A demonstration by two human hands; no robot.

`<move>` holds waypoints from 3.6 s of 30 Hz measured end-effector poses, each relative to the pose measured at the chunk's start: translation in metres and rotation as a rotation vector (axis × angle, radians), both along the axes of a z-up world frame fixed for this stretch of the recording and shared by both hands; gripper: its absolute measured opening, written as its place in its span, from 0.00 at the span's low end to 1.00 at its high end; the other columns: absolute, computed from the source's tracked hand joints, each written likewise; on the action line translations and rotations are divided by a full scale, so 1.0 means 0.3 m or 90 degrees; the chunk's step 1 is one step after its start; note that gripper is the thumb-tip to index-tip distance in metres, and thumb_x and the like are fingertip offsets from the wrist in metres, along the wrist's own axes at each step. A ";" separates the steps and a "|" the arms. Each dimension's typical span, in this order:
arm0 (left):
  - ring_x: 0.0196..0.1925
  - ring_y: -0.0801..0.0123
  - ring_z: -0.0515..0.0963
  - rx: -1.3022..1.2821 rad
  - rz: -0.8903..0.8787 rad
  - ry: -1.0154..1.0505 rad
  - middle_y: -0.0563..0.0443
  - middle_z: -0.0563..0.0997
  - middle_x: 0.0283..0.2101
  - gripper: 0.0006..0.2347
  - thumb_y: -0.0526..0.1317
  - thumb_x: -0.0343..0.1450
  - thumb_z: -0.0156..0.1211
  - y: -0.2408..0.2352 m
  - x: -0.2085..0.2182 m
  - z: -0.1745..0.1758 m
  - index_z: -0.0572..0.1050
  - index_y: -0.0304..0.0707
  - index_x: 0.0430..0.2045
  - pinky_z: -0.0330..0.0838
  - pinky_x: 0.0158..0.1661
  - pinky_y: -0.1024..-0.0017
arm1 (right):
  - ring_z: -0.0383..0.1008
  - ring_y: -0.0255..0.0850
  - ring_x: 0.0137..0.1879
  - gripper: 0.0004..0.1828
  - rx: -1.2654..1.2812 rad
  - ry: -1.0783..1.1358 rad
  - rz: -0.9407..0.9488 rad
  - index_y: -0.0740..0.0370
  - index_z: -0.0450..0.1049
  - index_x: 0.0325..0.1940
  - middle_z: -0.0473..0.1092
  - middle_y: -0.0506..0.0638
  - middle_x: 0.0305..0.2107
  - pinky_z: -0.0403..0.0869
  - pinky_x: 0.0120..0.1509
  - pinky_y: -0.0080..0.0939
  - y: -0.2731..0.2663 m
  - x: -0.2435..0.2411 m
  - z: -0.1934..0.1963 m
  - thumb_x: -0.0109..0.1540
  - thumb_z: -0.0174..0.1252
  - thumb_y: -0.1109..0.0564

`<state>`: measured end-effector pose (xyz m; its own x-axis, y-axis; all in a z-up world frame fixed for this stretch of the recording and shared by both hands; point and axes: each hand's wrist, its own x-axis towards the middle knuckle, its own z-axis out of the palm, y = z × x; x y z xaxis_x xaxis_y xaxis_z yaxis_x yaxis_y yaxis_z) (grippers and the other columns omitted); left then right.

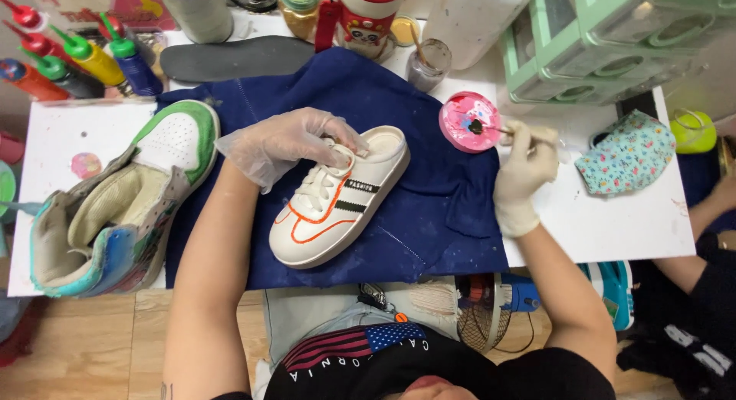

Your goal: The person paints black stripes and orange accents on a white sneaker using a fine brush. They hold the shoe with a gloved hand, dip the brush into a pink paint container, and apply paint to the side and laces of the shoe.

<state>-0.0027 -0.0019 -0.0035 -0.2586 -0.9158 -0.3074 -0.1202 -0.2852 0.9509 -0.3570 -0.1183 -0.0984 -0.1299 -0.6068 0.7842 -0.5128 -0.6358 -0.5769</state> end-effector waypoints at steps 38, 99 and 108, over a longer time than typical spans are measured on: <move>0.40 0.65 0.73 0.012 0.029 0.068 0.44 0.82 0.39 0.14 0.29 0.53 0.72 -0.007 0.032 -0.004 0.87 0.42 0.29 0.71 0.36 0.71 | 0.76 0.51 0.41 0.03 -0.004 0.026 0.559 0.68 0.82 0.35 0.78 0.57 0.29 0.77 0.50 0.43 0.372 0.324 0.006 0.62 0.66 0.64; 0.40 0.68 0.78 -0.204 -0.053 0.148 0.44 0.81 0.35 0.11 0.35 0.60 0.76 -0.047 0.081 -0.130 0.86 0.34 0.34 0.77 0.39 0.71 | 0.75 0.50 0.43 0.13 -0.065 0.092 0.502 0.64 0.84 0.37 0.79 0.52 0.27 0.77 0.52 0.43 0.335 0.265 0.035 0.69 0.59 0.54; 0.48 0.75 0.81 -0.292 -0.167 0.108 0.51 0.83 0.45 0.13 0.38 0.68 0.74 -0.132 0.124 -0.219 0.84 0.34 0.45 0.75 0.47 0.80 | 0.73 0.54 0.47 0.16 -0.340 0.329 0.564 0.57 0.79 0.54 0.72 0.51 0.41 0.73 0.56 0.50 0.229 0.178 -0.147 0.72 0.45 0.63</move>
